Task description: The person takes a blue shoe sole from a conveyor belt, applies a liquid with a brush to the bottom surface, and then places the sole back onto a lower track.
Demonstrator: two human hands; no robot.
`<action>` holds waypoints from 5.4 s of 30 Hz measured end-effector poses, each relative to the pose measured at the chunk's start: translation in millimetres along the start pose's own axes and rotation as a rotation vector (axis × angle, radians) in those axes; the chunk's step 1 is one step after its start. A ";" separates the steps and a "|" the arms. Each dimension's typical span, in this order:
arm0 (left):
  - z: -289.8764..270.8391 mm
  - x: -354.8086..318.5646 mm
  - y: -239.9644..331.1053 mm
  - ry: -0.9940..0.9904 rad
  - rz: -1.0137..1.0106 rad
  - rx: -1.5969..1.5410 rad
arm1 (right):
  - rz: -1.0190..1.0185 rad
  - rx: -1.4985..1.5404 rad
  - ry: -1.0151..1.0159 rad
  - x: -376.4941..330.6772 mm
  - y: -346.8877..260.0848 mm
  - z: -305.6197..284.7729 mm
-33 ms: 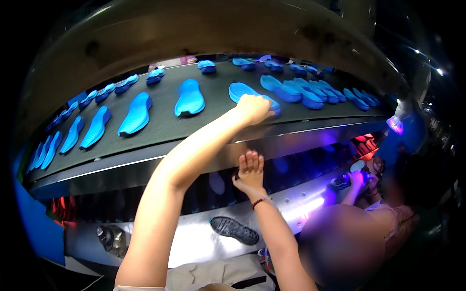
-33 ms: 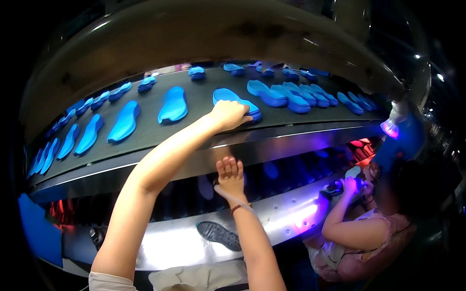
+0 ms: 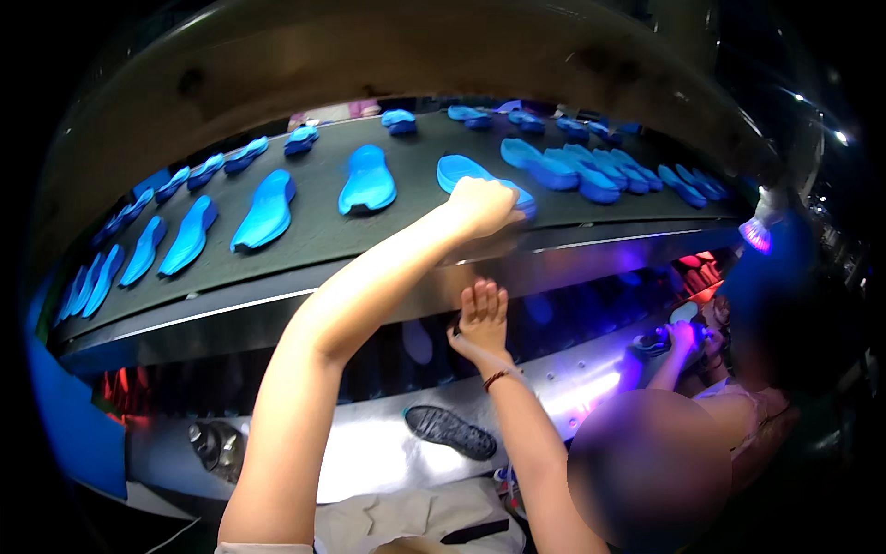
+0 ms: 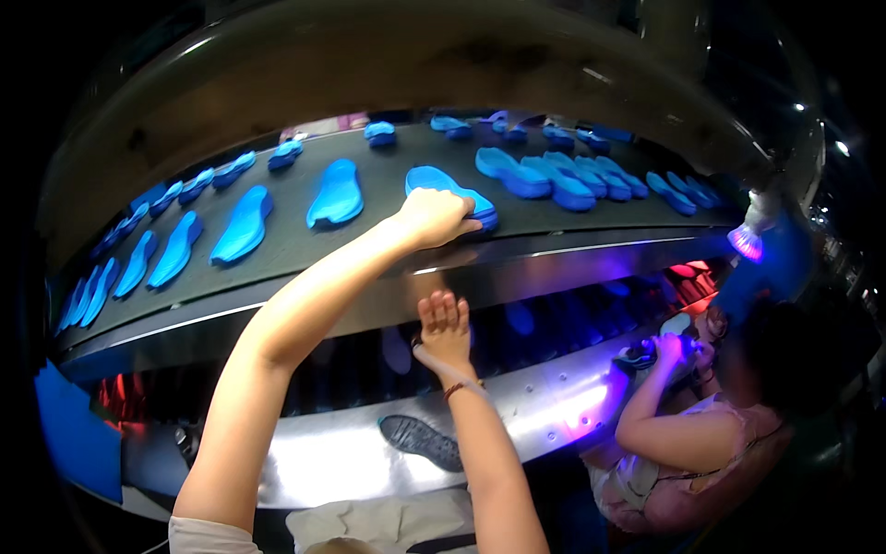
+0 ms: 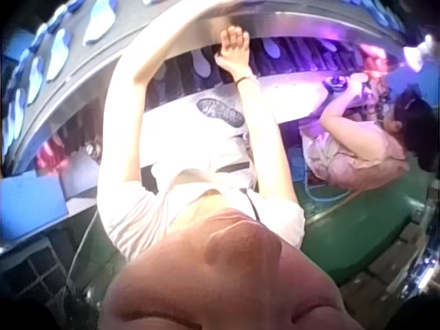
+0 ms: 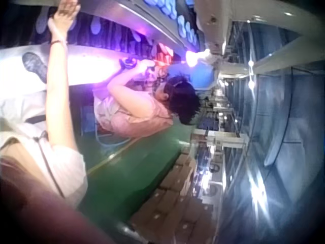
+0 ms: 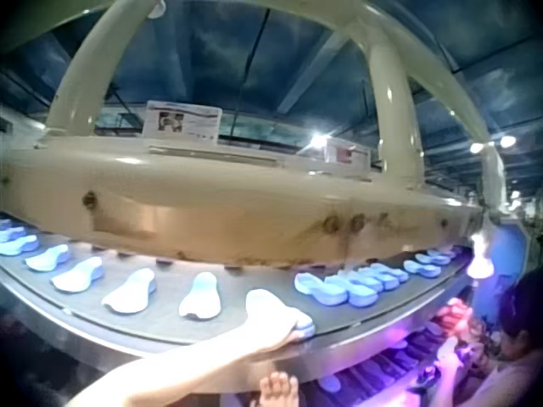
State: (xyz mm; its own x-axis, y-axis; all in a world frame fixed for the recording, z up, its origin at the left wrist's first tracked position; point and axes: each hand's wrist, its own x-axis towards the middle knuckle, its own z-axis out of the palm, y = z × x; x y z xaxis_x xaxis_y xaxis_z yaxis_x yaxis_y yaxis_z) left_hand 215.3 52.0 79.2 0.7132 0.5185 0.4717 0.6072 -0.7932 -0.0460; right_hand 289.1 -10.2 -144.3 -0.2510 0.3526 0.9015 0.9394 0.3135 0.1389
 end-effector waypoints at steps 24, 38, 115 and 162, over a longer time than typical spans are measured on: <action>79.4 -426.4 91.7 0.109 -1.021 -2.592 | 1.290 1.535 -0.439 -28.9 -114.9 -183.8; 56.6 -397.6 119.8 0.410 -1.032 -2.580 | 1.034 1.302 -0.688 13.7 -172.1 -136.0; -15.5 -383.5 71.4 -0.249 -0.892 -2.248 | 0.201 1.598 -1.054 36.0 -135.4 -217.7; 27.3 -404.5 82.9 0.599 -0.899 -2.557 | 0.346 1.539 -0.799 32.1 -150.3 -210.4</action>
State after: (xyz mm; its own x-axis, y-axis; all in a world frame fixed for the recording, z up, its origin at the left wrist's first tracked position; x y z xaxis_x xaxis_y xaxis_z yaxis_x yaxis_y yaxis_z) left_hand -13.2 -214.7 -139.5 0.3757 0.9229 -0.0838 -0.8664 0.3819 0.3217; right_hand 189.1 -231.5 -50.0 -0.5912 0.7331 0.3363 0.0370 0.4411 -0.8967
